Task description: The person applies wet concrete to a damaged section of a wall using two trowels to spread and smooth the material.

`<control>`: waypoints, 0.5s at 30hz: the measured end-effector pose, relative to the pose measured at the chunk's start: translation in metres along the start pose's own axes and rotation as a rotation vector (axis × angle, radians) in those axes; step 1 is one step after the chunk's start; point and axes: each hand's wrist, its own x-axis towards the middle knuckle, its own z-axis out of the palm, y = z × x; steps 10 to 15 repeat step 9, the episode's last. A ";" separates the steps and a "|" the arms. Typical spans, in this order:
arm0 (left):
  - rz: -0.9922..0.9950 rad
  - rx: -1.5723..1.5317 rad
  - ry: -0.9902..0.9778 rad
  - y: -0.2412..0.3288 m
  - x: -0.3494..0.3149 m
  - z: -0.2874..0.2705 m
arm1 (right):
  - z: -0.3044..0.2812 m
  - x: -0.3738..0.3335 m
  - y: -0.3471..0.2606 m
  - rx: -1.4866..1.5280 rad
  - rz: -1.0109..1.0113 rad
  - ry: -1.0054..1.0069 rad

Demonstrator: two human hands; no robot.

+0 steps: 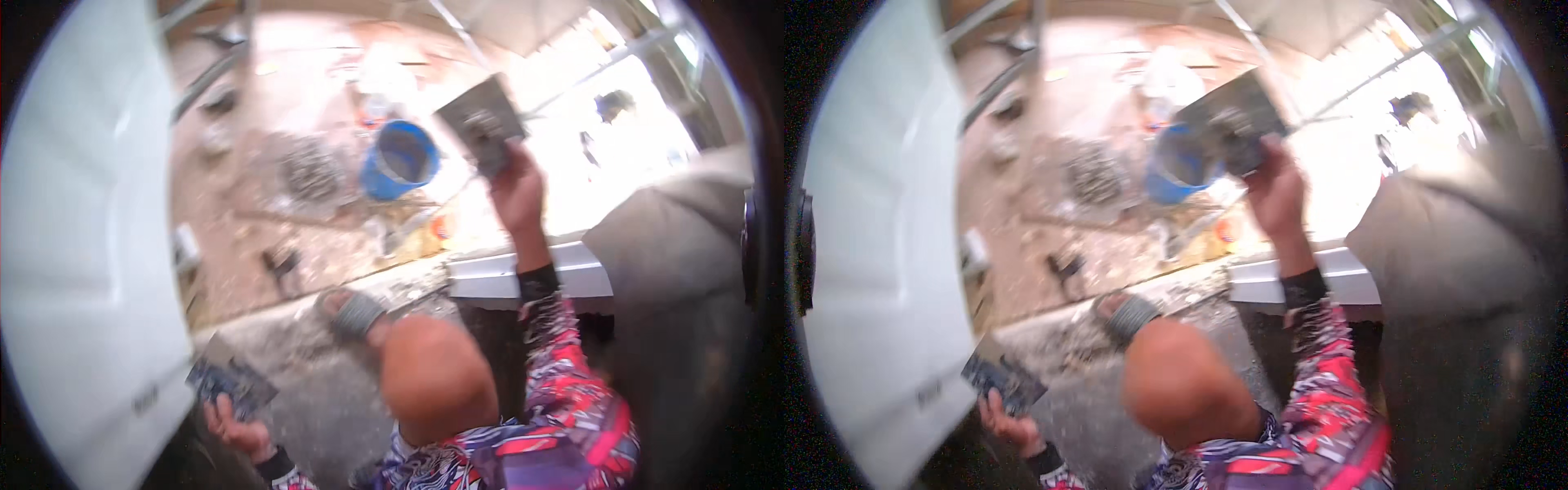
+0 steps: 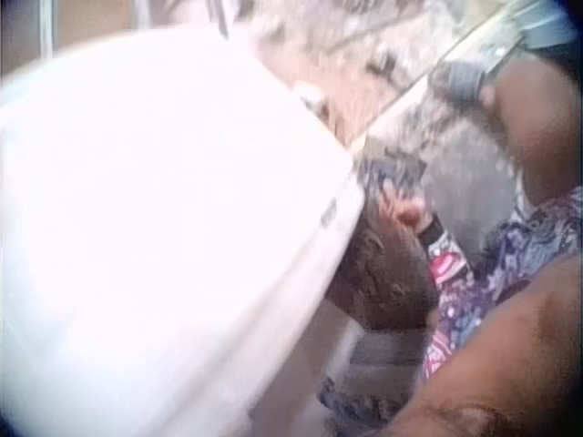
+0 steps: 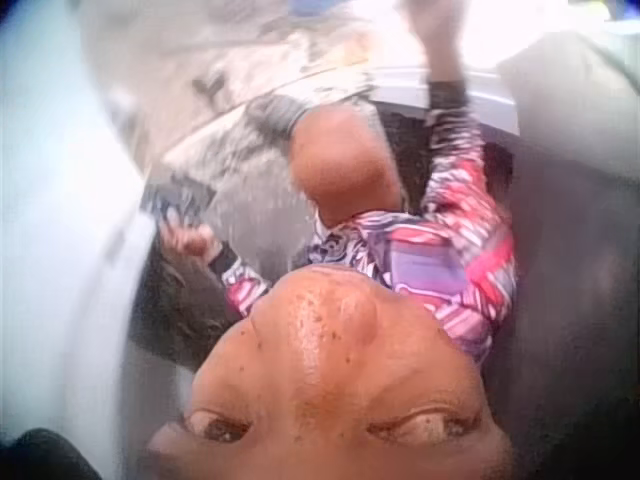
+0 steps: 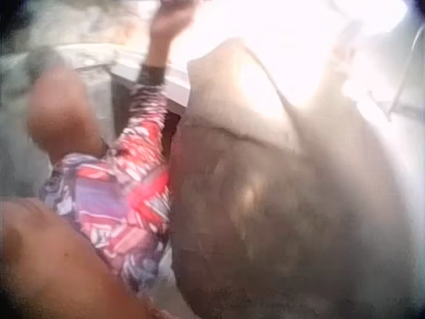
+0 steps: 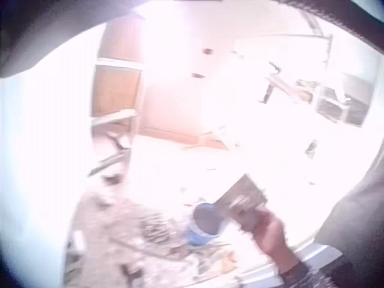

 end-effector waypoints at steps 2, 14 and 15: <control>-0.269 -0.430 -0.008 -0.003 0.039 0.042 | -0.015 -0.006 0.044 0.094 0.107 0.086; -1.114 -1.448 -0.294 0.086 0.255 0.132 | -0.024 0.047 0.194 0.459 0.467 0.269; -1.114 -1.448 -0.294 0.086 0.255 0.132 | -0.024 0.047 0.194 0.459 0.467 0.269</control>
